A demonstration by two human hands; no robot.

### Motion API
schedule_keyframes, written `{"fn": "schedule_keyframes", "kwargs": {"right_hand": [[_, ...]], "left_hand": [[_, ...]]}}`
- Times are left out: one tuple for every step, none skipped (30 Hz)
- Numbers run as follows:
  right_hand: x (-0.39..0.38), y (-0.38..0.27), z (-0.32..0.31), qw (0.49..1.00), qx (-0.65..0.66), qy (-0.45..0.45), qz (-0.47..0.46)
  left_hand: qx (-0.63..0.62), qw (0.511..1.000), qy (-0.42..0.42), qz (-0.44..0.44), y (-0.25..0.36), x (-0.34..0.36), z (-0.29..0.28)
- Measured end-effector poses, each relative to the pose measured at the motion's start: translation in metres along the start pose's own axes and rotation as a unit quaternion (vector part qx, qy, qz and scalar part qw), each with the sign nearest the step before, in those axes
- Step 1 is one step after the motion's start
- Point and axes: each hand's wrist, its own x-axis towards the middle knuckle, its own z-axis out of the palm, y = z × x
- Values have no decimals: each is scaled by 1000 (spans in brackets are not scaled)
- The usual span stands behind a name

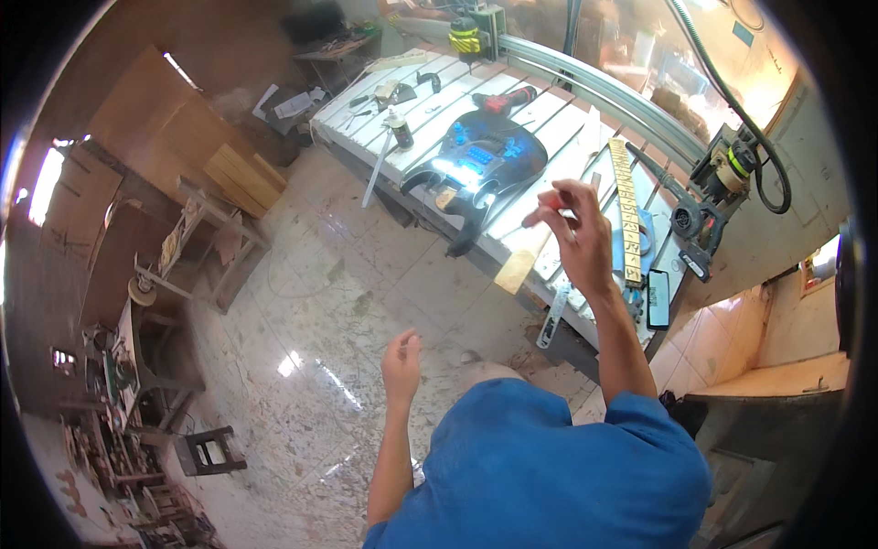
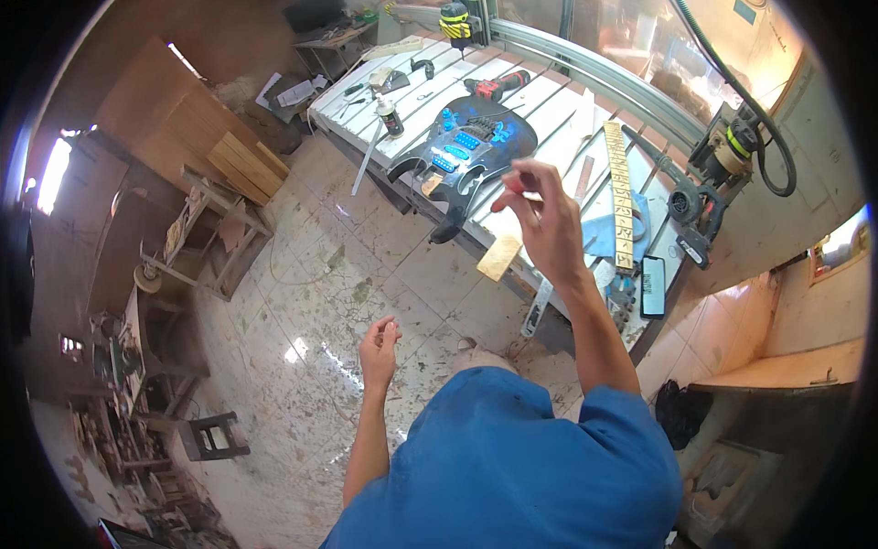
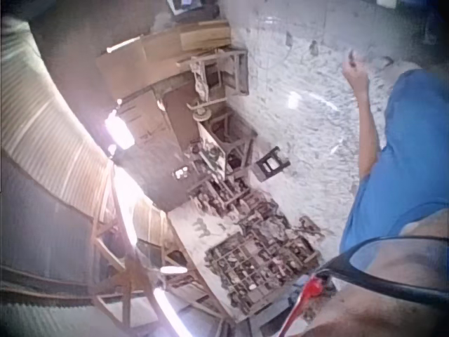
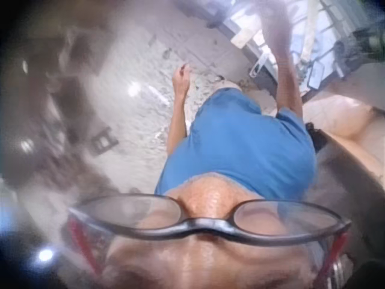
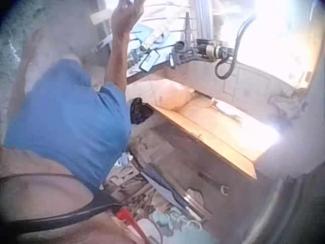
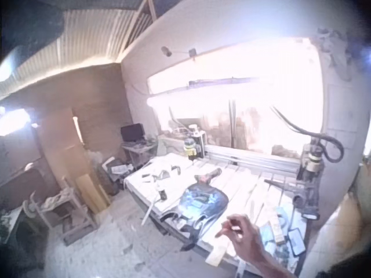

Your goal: The person installs a component into an electric guitar body by hand and using a power drill on a workbench.

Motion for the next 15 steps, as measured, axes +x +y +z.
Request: {"fn": "schedule_keyframes", "kwargs": {"right_hand": [[16,8,16,1000,-14,3,0],[33,12,34,1000,-27,2,-2],[48,21,47,1000,-30,0,-9],[60,30,59,999,-34,-1,-15],[69,37,71,998,-53,-7,-25],[74,45,78,997,-72,-7,-17],[78,52,83,996,-92,-5,-8],[81,55,93,994,-105,-4,4],[85,58,100,993,-116,3,36],[89,64,105,991,-122,9,44],[91,69,111,990,-127,17,54],[91,75,115,988,-136,24,63],[94,79,119,983,-178,34,39],[95,81,127,982,-177,39,57],[97,80,133,979,-180,50,75]], "left_hand": [[7,1000,-14,3,2,22,-6],[30,999,-16,-1,11,41,-16],[46,999,-23,-3,23,60,-16],[62,998,-32,-4,32,81,-15],[32,999,-30,1,27,102,-12],[17,999,-44,17,21,121,-5],[2,998,-59,34,16,139,4],[-8,996,-70,49,14,154,6],[5,994,-89,69,17,173,10],[18,990,-110,90,21,191,16],[32,985,-131,111,27,208,18],[34,978,-161,124,35,226,23],[36,971,-193,137,44,246,29],[37,964,-220,145,48,259,33],[24,959,-242,143,49,274,39]]}}
